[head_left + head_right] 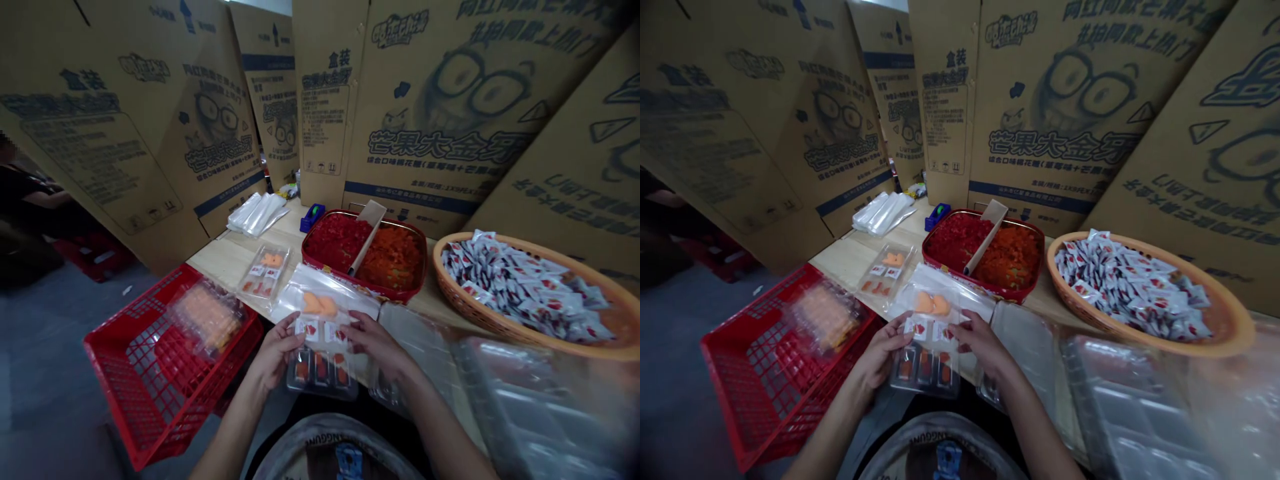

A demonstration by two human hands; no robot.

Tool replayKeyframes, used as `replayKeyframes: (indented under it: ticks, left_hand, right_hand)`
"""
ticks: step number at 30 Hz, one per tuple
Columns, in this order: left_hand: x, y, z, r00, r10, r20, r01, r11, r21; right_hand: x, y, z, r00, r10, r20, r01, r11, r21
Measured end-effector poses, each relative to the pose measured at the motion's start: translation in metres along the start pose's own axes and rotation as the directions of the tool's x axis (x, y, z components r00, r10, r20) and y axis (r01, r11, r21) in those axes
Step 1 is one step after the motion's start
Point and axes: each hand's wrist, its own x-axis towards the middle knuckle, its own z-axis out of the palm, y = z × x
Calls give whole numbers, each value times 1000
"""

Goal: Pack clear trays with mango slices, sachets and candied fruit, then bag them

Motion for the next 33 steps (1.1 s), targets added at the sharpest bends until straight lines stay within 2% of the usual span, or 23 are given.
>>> replayKeyframes:
  ticks: [4, 6, 7, 8, 9, 10, 11, 13, 15, 18, 21, 26, 30, 33]
  left_hand:
    - [-4, 4, 16, 990, -34, 134, 24, 997, 77]
    - [4, 5, 27, 980, -41, 195, -4, 974, 228]
    - [11, 6, 32, 974, 3, 224, -86, 928, 362]
    - [21, 8, 36, 962, 81, 262, -209, 834, 511]
    - [34, 9, 40, 935, 172, 311, -340, 691, 638]
    - [48, 12, 42, 886, 275, 374, -464, 489, 739]
    - [64, 14, 44, 847, 330, 418, -521, 355, 776]
    - [93, 16, 46, 804, 365, 470, -564, 212, 798]
    - [116, 16, 43, 778, 342, 526, -590, 114, 799]
    - [134, 9, 35, 739, 293, 607, -622, -51, 781]
    - [139, 1, 24, 700, 252, 668, -634, -210, 744]
    - [144, -7, 14, 633, 195, 749, -630, -433, 645]
    - [146, -11, 10, 591, 162, 791, -608, -556, 567]
    - [146, -12, 9, 565, 128, 815, -599, -616, 512]
  right_hand:
    - [-18, -14, -7, 983, 54, 173, -103, 953, 285]
    - [-25, -19, -16, 987, 32, 155, -83, 938, 336]
    - [-28, -22, -22, 994, 18, 105, -55, 933, 355]
    - [-31, -24, -28, 999, 2, 47, -20, 928, 372]
    - [-33, -25, -35, 1000, -17, -2, 16, 924, 382]
    - [-36, -27, -42, 998, -42, -48, 57, 921, 386]
    - [-39, -29, -49, 993, -71, -90, 100, 918, 384]
    - [-45, -33, -64, 978, -120, -168, 176, 910, 376]
    - [-50, -35, -77, 958, -126, -258, 223, 892, 394]
    - [-57, -36, -93, 923, -74, -377, 252, 857, 450]
    - [-61, -35, -103, 899, -63, -434, 289, 830, 477]
    - [-65, -36, -109, 888, -57, -456, 319, 791, 522]
    - [-70, -38, -109, 878, -2, -480, 320, 746, 583]
    - [-73, -38, -109, 884, -33, -465, 333, 744, 579]
